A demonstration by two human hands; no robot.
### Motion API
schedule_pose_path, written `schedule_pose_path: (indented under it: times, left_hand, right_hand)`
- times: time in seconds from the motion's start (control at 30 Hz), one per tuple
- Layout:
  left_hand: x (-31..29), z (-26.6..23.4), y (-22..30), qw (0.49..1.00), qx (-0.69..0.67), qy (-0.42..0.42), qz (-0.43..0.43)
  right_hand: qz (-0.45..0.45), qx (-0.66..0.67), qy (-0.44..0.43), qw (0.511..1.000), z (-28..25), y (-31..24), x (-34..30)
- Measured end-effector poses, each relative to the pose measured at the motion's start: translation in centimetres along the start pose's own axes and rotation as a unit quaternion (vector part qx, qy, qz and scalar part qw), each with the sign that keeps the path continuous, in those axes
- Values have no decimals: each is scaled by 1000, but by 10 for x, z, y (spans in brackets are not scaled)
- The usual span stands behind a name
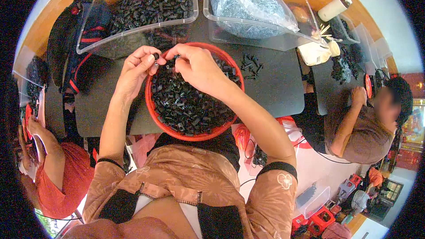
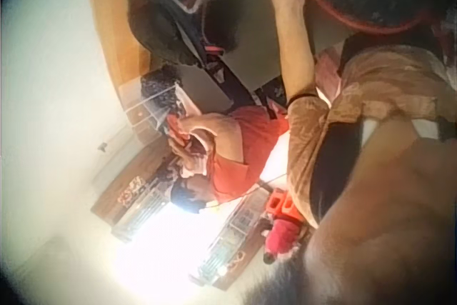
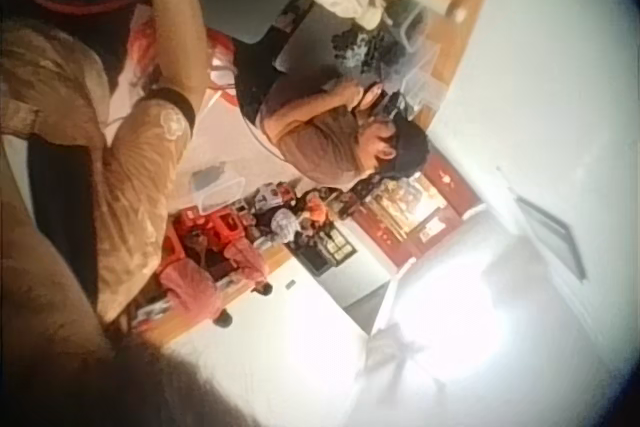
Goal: The person assembles plastic cord locks by hand, taking plastic components and springs from containers and fitting the pieces together.
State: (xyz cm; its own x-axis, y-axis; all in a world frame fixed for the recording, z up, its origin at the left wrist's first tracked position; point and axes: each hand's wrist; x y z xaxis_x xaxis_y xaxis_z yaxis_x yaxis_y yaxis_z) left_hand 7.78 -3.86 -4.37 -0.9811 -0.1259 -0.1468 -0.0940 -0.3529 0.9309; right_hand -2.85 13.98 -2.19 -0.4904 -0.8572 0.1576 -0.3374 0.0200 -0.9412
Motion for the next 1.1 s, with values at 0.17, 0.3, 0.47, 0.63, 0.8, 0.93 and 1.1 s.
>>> schedule_pose_path:
  times: [0.17, 0.3, 0.47, 0.63, 0.8, 0.93, 1.1]
  left_hand:
    - [-1, 3, 2, 995, 74, 52, 53]
    - [-2, 7, 2, 993, 74, 61, 65]
    - [-4, 13, 5, 998, -5, 35, 52]
    - [-4, 8, -1, 995, 59, 33, 79]
    - [-3, 10, -1, 994, 44, 44, 90]
    - [-3, 6, -3, 996, 59, 34, 52]
    - [-3, 6, -5, 996, 73, 17, 44]
  right_hand:
    - [102, 125, -29, 986, 5, -4, -5]
    - [154, 259, -62, 952, 14, -6, -4]
    - [190, 389, -20, 901, 18, -9, -2]
    - [188, 431, -9, 883, 17, -10, 0]
    - [188, 410, 15, 892, 18, -15, 1]
    - [180, 363, 22, 914, 16, -18, 0]
    - [177, 314, 29, 932, 17, -23, 0]
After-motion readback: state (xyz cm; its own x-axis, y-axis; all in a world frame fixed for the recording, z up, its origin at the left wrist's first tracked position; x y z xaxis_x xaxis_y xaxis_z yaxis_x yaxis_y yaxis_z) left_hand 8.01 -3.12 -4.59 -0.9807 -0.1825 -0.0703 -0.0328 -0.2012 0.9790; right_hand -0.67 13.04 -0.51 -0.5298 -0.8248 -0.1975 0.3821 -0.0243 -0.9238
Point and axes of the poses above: each hand's wrist, its own x-axis towards the middle knuckle, its own z-axis out of the palm, y = z × x, and after that the axes turned 7 degrees about -z, right-handed
